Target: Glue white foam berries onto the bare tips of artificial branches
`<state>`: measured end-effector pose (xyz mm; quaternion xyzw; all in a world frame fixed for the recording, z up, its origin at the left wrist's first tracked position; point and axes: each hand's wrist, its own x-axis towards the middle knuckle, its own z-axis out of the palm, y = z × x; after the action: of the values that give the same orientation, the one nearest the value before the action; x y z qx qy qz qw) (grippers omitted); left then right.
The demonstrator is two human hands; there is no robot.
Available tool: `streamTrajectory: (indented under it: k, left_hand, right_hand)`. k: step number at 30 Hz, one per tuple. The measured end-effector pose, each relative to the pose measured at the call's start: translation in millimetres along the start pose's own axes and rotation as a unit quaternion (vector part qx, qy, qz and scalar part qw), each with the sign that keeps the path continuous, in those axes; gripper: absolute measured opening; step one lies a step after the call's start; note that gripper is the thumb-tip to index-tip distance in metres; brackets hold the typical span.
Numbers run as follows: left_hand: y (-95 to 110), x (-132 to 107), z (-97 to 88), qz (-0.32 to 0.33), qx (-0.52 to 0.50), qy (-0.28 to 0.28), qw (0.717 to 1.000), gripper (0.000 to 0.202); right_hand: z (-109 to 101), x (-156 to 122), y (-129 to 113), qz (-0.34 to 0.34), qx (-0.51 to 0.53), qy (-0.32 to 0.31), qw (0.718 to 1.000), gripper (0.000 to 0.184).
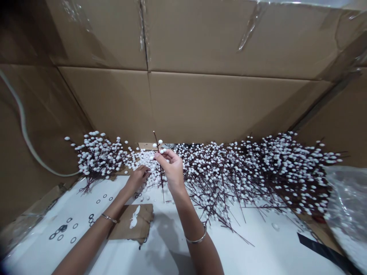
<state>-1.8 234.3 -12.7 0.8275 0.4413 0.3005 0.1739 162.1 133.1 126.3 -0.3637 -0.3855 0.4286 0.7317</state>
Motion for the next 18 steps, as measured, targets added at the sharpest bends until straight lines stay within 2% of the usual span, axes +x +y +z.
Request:
streamTrajectory:
  k: [2,6,10,13,16,18]
  left_hand:
    - [2.9,3.1,-13.7,-0.002,-0.040,0.016,0.999,0.019]
    - [17.3,8.4,-55.1,-0.026,-0.145,0.059,0.987,0.030]
    - [44.0,5.0,-90.1,-0.088,-0.396,0.101,0.908,0.037]
    - [63.5,-1.0,-103.4,-0.069,-0.450,0.118,0.882,0.040]
    - [77.2,-6.7,-109.4,-0.048,-0.457,0.109,0.882,0.044]
    - [83.3,-9.7,-111.2,-0.051,-0.455,0.101,0.883,0.038]
  right_hand:
    - [0.4,0.5,-1.1,0.011,0.014,-0.003,1.000,0.014]
    - [2.0,0.2,-2.9,0.063,0.052,-0.026,0.996,0.015]
    - [6.9,-2.9,1.0,0.076,0.044,-0.059,0.994,0.015]
    - [12.9,-6.7,7.6,0.071,0.017,-0.084,0.994,0.015]
    - [18.3,-10.7,13.4,0.074,0.005,-0.104,0.992,0.016]
    - [20.7,-13.2,15.5,0.068,-0.002,-0.111,0.991,0.015]
